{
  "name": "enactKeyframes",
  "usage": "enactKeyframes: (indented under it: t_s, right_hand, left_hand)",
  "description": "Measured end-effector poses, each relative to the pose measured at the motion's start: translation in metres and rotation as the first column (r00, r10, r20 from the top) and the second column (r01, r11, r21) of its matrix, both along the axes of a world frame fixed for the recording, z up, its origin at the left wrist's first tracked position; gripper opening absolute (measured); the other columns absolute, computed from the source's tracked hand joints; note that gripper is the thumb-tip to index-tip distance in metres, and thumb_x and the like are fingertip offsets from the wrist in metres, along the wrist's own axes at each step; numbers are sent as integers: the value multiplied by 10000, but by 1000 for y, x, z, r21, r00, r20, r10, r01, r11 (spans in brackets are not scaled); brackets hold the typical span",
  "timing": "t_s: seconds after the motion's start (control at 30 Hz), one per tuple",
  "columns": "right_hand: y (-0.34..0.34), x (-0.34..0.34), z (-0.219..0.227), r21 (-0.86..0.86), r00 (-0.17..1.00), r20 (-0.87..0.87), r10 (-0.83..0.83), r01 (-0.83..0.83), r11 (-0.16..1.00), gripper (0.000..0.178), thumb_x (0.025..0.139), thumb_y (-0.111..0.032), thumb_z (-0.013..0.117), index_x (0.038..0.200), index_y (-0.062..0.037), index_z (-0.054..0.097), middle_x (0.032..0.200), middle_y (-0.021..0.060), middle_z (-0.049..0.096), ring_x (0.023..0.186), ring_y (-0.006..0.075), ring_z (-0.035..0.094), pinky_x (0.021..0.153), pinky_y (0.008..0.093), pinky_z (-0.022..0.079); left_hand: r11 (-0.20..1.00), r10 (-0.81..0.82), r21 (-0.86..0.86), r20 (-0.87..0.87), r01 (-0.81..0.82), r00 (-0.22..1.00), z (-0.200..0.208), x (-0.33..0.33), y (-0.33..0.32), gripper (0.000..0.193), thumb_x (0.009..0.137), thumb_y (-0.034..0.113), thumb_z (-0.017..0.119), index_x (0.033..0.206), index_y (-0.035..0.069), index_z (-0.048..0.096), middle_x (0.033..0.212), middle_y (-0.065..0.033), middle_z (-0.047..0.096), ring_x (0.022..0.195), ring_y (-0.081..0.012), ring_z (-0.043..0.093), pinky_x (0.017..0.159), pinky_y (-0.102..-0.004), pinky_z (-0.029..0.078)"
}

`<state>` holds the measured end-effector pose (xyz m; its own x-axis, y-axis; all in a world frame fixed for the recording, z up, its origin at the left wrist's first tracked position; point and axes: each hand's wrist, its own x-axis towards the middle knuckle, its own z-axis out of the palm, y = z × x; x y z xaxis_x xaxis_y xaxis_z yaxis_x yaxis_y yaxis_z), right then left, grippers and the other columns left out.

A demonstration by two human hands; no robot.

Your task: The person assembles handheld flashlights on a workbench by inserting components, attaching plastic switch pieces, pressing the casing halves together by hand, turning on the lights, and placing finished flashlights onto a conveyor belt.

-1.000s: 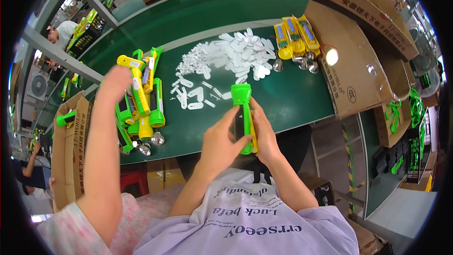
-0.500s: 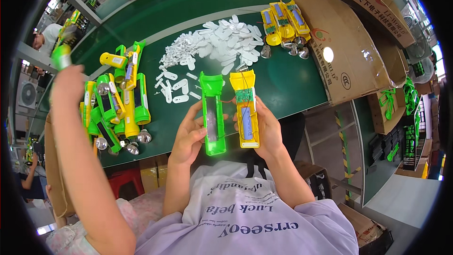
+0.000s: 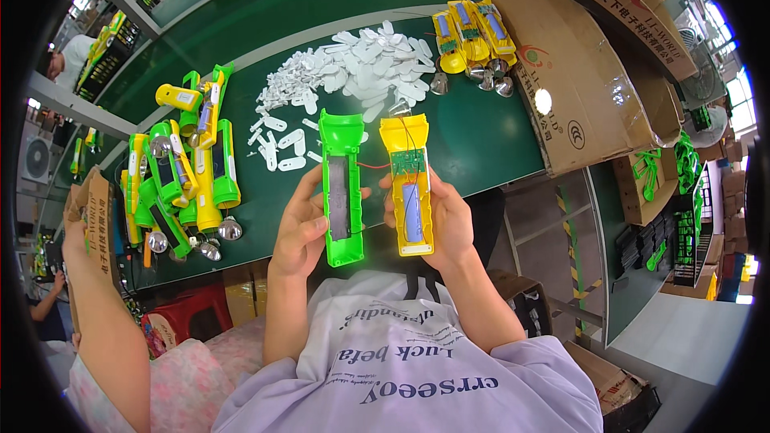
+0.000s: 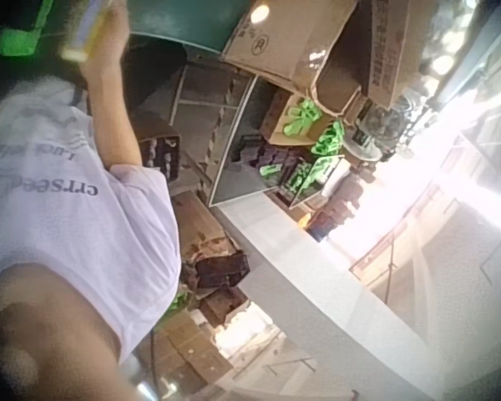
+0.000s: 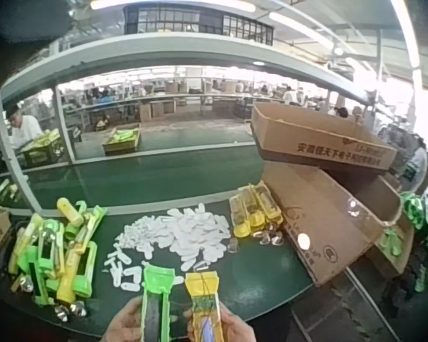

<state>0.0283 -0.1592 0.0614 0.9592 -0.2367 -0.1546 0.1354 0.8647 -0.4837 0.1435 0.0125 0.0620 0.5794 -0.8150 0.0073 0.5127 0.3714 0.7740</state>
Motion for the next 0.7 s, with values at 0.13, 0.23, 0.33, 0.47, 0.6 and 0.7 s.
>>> enactKeyframes:
  t_s: [0.13,0.23,0.33,0.47,0.6,0.7]
  right_hand:
    - [-2,-3,1,10,1000,15,4,-4,1000,491,981,-359,422,1368,-56,409,1151,150,586,887,196,590,761,347,511]
    - [-2,-3,-1,-29,1000,24,-14,14,999,487,987,-355,439,1362,-46,421,1153,138,591,911,188,589,774,337,506]
    - [-3,-4,-1,-116,997,-39,-68,63,991,478,994,-336,455,1365,-35,434,1166,121,597,954,174,587,805,319,499]
    - [-2,-5,-2,-164,993,-73,-90,77,983,464,1010,-300,447,1387,-29,432,1197,100,598,1036,159,583,882,302,485]
    - [3,-3,6,-120,991,-53,-122,115,986,459,1015,-279,449,1394,-22,424,1200,95,598,1077,164,583,927,308,474]
    - [1,-4,4,-167,980,-71,-186,172,971,479,1004,-265,449,1405,-8,399,1211,106,577,1090,191,582,930,333,482]
  left_hand:
    - [1000,-7,20,8,7,1000,3,-1,-2,846,803,186,680,1482,-26,220,1355,-221,503,1272,-352,515,936,-430,534]
    - [998,12,61,29,-13,1000,4,-2,-7,882,781,246,737,1467,-25,252,1387,-213,475,1249,-344,533,886,-412,577]
    - [977,13,207,196,-55,980,7,-8,-13,829,806,167,724,1473,-24,271,1287,-208,572,1196,-300,583,968,-373,496]
    - [971,28,209,371,-112,928,6,-15,-25,743,825,-14,662,1478,-6,307,1239,-163,604,969,-121,617,858,-266,494]
    - [968,-51,249,334,-36,941,1,-16,-34,769,830,-1,659,1497,-4,277,1261,-181,591,1019,-152,619,895,-289,494]
    - [988,-18,153,234,-18,972,1,-17,-33,751,840,0,635,1496,-8,271,1285,-208,575,1105,-212,609,959,-331,482]
